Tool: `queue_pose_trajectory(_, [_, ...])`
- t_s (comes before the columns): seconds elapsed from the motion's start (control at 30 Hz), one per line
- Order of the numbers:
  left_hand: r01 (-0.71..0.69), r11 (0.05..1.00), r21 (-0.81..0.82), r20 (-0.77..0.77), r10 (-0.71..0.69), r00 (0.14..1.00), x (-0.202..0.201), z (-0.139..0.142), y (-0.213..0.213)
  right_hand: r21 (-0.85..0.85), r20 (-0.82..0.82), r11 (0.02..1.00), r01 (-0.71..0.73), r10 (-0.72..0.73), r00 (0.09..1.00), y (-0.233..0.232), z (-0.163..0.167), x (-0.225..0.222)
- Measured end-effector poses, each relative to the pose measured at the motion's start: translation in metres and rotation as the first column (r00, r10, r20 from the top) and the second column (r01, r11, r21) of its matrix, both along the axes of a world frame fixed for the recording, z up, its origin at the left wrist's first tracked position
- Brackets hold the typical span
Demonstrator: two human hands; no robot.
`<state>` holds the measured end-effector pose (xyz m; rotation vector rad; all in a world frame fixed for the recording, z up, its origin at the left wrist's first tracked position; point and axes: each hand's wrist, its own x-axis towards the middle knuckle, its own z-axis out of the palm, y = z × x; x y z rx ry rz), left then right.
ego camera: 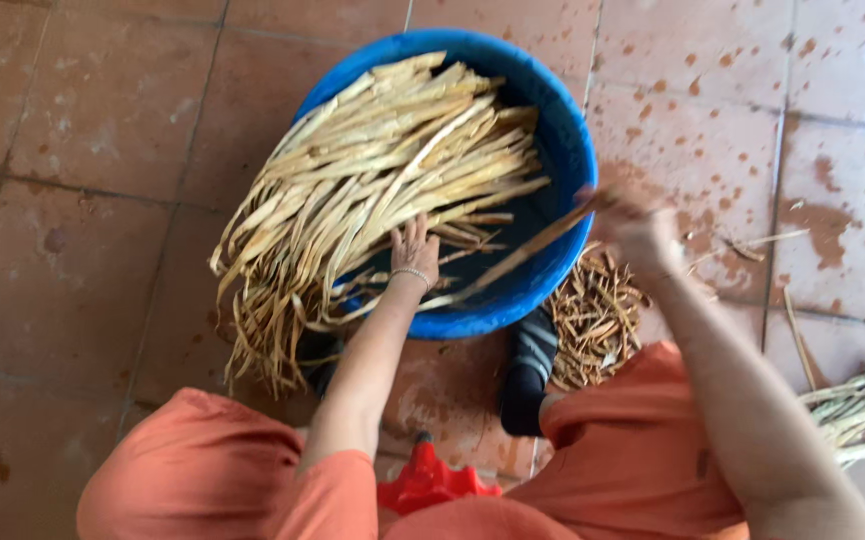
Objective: The person sits on the floor in front of a blue basin of water filled with dried palm leaf strips. They take strips one at a time, bend and snap off the hard end sections, strip away the brittle outer parts, and drop the discarded pieces on the floor beside them while keeping the usable strips in the basin.
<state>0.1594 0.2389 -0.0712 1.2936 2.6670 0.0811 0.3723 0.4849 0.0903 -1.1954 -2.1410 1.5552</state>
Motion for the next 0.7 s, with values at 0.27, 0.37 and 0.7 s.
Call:
queue_pose_trajectory(0.27, [-0.085, 0.973, 0.212, 0.191, 0.044, 0.981, 0.009, 0.027, 0.004, 0.002, 0.065, 0.996, -0.092, 0.091, 0.994, -0.003, -0.062, -0.025])
queue_pose_trajectory(0.37, [-0.122, 0.769, 0.627, 0.224, -0.029, 0.974, 0.021, 0.049, -0.007, -0.238, -0.092, 0.966, 0.103, -0.128, 0.988, 0.009, -0.052, -0.030])
queue_pose_trajectory(0.7, [-0.414, 0.486, 0.769, 0.576, -0.248, 0.779, 0.082, 0.124, -0.029, -0.603, -0.540, 0.798, 0.008, -0.415, 0.732, 0.024, 0.022, -0.046])
